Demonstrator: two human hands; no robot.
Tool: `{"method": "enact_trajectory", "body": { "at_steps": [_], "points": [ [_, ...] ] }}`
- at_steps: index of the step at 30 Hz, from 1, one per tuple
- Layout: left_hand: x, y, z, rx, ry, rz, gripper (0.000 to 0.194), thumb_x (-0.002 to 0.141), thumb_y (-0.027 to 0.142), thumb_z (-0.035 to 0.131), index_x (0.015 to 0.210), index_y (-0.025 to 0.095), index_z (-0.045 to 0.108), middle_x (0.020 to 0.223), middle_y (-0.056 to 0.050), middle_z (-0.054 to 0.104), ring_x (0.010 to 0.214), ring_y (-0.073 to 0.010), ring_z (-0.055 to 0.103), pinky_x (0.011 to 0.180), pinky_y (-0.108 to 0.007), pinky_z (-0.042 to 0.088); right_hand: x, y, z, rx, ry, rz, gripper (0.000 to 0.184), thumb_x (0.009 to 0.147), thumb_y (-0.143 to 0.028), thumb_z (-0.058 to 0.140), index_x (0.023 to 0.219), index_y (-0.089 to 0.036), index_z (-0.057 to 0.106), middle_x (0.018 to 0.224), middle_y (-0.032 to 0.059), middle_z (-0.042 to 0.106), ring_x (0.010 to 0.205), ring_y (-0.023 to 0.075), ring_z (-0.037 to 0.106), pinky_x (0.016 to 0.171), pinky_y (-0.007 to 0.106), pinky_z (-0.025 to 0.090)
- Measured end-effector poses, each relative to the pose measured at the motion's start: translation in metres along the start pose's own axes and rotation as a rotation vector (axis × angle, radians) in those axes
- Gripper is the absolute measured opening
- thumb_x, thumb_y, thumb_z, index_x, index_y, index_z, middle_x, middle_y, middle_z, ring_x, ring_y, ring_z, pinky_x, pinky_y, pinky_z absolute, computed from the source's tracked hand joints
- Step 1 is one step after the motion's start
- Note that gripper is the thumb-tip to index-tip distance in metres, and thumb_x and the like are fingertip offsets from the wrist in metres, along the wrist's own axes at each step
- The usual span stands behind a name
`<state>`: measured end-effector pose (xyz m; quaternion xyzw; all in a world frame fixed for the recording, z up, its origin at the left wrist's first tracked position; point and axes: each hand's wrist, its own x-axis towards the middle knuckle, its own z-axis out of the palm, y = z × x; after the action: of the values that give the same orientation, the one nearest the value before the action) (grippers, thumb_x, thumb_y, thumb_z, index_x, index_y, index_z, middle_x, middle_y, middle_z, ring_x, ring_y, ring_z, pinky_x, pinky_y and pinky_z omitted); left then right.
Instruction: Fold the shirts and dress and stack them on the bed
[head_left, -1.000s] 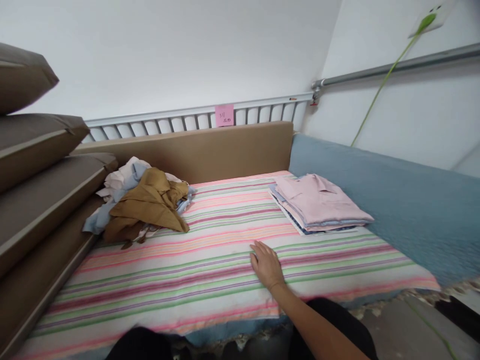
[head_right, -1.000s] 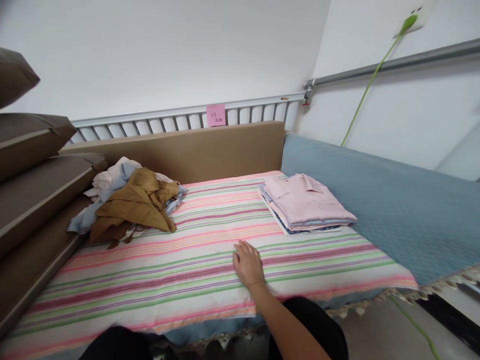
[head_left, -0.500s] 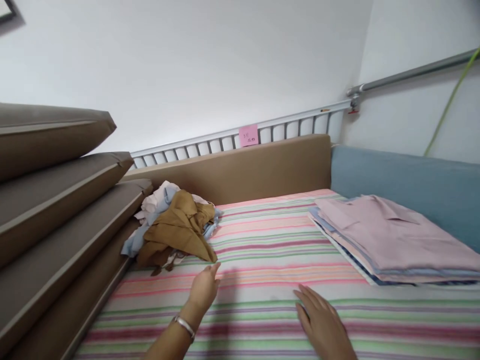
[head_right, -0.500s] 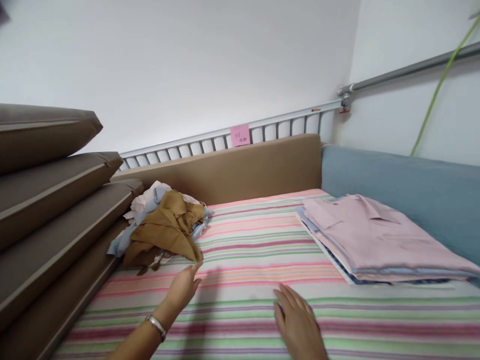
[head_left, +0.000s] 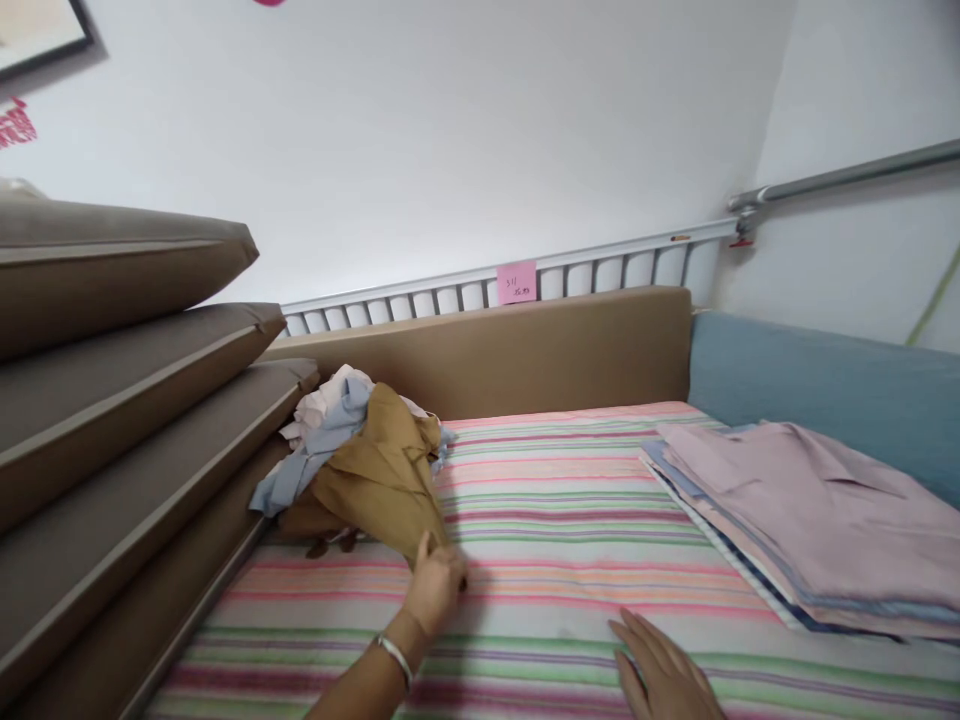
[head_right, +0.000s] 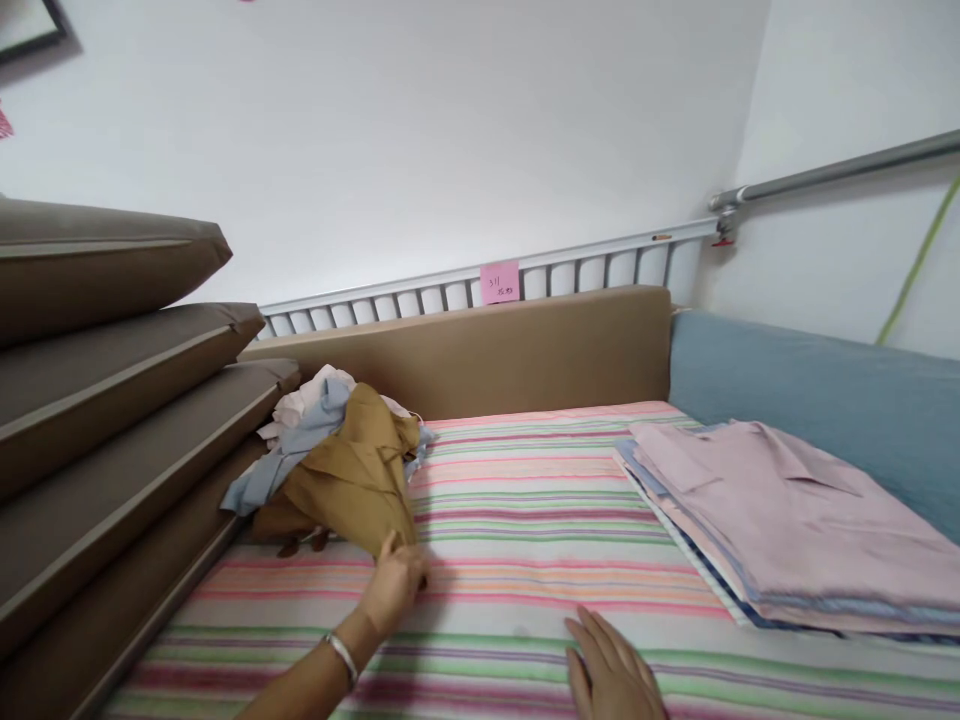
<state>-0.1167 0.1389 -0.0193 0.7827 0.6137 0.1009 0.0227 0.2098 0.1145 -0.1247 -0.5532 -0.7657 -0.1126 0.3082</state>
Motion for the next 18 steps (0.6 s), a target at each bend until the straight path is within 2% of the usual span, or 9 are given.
{"method": "enact_trajectory", "body": {
  "at_steps": [2, 5, 7, 10, 13, 16, 18],
  "points": [
    [-0.034, 0.035, 0.018, -0.163, -0.063, 0.093, 0.025, 0.084, 0.02, 0.043, 0.085, 0.027, 0.066, 0.09, 0.001, 0.07, 0.092, -0.0131, 0.061, 0.109, -0.047, 0.019, 0.002, -0.007, -0.007, 0.036, -0.022, 0.046, 0.037, 0.081, -0.04, 0.047, 0.11, -0.024, 0.064, 0.12, 0.0049, 0.062, 0.11, 0.0254, 0.055, 0.09, 0.042, 0.045],
    [-0.087, 0.085, 0.043, -0.485, -0.179, 0.219, 0.021, 0.08, 0.031, 0.052, 0.094, 0.032, 0.067, 0.108, -0.003, 0.068, 0.109, -0.0211, 0.057, 0.108, -0.053, 0.02, 0.007, -0.017, -0.019, 0.077, -0.062, 0.099, 0.037, 0.082, -0.038, 0.045, 0.109, -0.022, 0.064, 0.12, 0.007, 0.061, 0.113, 0.0254, 0.053, 0.094, 0.044, 0.041],
    [-0.118, 0.111, 0.048, -0.684, -0.248, 0.251, 0.024, 0.08, 0.042, 0.053, 0.097, 0.036, 0.068, 0.114, -0.004, 0.066, 0.114, -0.0244, 0.054, 0.108, -0.053, 0.021, 0.011, -0.022, -0.028, 0.099, -0.096, 0.123, 0.037, 0.083, -0.035, 0.043, 0.109, -0.019, 0.064, 0.12, 0.0087, 0.061, 0.113, 0.025, 0.053, 0.096, 0.044, 0.039],
    [-0.151, 0.138, 0.028, -1.036, -0.252, 0.242, 0.033, 0.079, 0.057, 0.049, 0.093, 0.036, 0.071, 0.111, -0.005, 0.067, 0.112, -0.0249, 0.056, 0.106, -0.047, 0.028, 0.014, -0.028, -0.039, 0.151, -0.146, 0.157, 0.036, 0.082, -0.03, 0.042, 0.108, -0.017, 0.064, 0.119, 0.0106, 0.061, 0.114, 0.025, 0.052, 0.098, 0.044, 0.037],
    [-0.169, 0.154, -0.01, -1.35, -0.188, 0.254, 0.032, 0.078, 0.055, 0.054, 0.091, 0.032, 0.073, 0.11, -0.007, 0.067, 0.108, -0.0236, 0.058, 0.1, -0.039, 0.037, 0.014, -0.035, -0.049, 0.279, -0.167, 0.215, 0.036, 0.079, -0.029, 0.043, 0.104, -0.016, 0.066, 0.117, 0.0121, 0.062, 0.113, 0.0261, 0.052, 0.099, 0.045, 0.036],
    [-0.176, 0.17, -0.041, -1.497, -0.12, 0.21, 0.021, 0.079, 0.043, 0.059, 0.09, 0.03, 0.073, 0.109, -0.007, 0.068, 0.105, -0.0212, 0.059, 0.095, -0.035, 0.041, 0.007, -0.049, -0.063, 0.573, -0.18, 0.374, 0.04, 0.077, -0.037, 0.043, 0.1, -0.014, 0.066, 0.111, 0.0135, 0.065, 0.108, 0.0263, 0.055, 0.1, 0.045, 0.037],
    [-0.177, 0.184, -0.05, -1.538, -0.088, 0.18, 0.019, 0.078, 0.04, 0.062, 0.088, 0.028, 0.073, 0.107, -0.007, 0.069, 0.104, -0.0212, 0.06, 0.094, -0.034, 0.042, 0.001, -0.062, -0.074, 0.878, -0.23, 0.539, 0.044, 0.076, -0.045, 0.045, 0.101, -0.015, 0.066, 0.112, 0.0126, 0.065, 0.109, 0.0259, 0.055, 0.101, 0.043, 0.036]
  ]
}}
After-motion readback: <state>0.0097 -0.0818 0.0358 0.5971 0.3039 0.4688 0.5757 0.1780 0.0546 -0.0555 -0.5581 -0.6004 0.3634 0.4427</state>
